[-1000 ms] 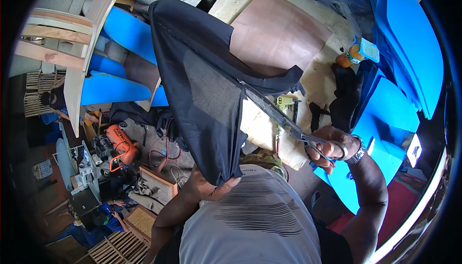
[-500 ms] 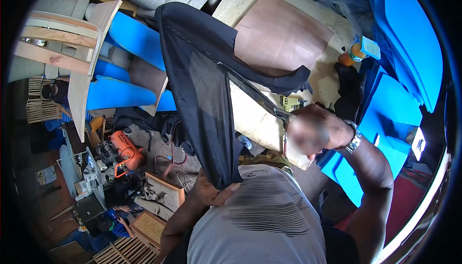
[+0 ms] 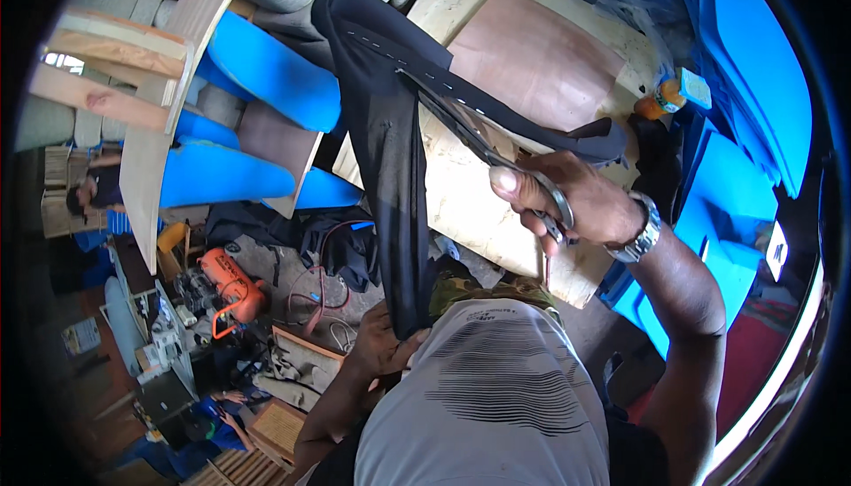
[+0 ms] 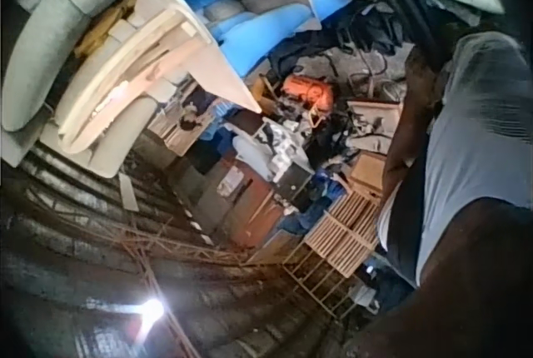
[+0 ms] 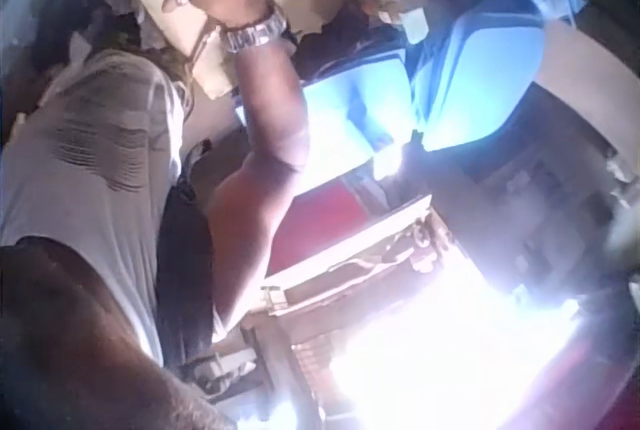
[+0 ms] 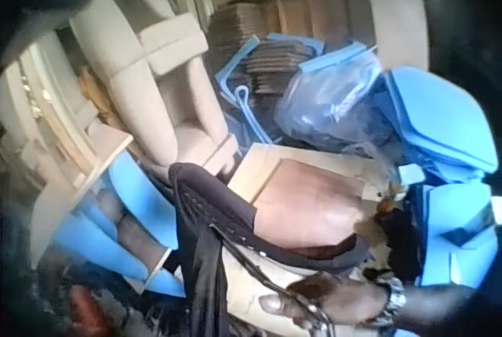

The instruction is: Attach fabric to a furniture frame using a pneumatic staple gun and trim excess material with scissors.

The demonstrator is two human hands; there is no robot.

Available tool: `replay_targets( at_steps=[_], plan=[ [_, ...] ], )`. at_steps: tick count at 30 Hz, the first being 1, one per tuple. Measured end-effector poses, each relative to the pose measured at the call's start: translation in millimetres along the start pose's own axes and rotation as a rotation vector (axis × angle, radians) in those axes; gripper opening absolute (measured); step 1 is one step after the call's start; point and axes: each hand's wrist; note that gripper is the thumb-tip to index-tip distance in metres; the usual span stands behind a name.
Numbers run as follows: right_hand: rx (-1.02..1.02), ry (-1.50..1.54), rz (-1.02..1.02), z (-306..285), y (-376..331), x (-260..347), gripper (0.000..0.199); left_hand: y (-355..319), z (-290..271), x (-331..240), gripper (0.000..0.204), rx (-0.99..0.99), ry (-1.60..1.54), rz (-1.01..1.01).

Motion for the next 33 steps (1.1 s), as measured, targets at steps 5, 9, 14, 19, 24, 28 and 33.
replay_targets(
  at_steps=[5, 9, 14, 19, 24, 28, 33],
  plan=[
    [-0.126, -0.204, -0.290, 15, 38, -5, 0.065, 3, -39, 104, 0.015, 0.149, 0.302, 0.197],
    [-0.122, -0.321, -0.524, 21, 42, 5, 0.061, 24, -117, 223, 0.019, 0.466, 0.476, -0.060],
    [-0.076, -0.124, -0.036, 61, 35, 80, 0.039, 162, -258, 228, 0.023, -0.080, 0.586, -0.003],
    [-0.117, -0.126, -0.017, 75, 41, 97, 0.040, 245, -233, 134, 0.058, -0.388, 0.252, 0.457],
    [-0.092, -0.106, 0.022, 65, 41, 102, 0.042, 282, -151, 145, 0.041, -0.157, -0.091, 0.066],
    [0.156, -0.004, -0.019, 28, 23, 83, 0.059, 257, -151, 148, 0.019, -0.255, -0.105, 0.269],
    [0.298, 0.159, 0.042, -2, 3, 70, 0.075, 229, -214, 66, 0.018, -0.201, 0.215, 0.481]
  ],
)
Point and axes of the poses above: each hand's wrist, its own y-axis towards the middle knuckle, its own z-axis out of the palm, x = y × z, and after that the axes turned 4 degrees about z, right-handed
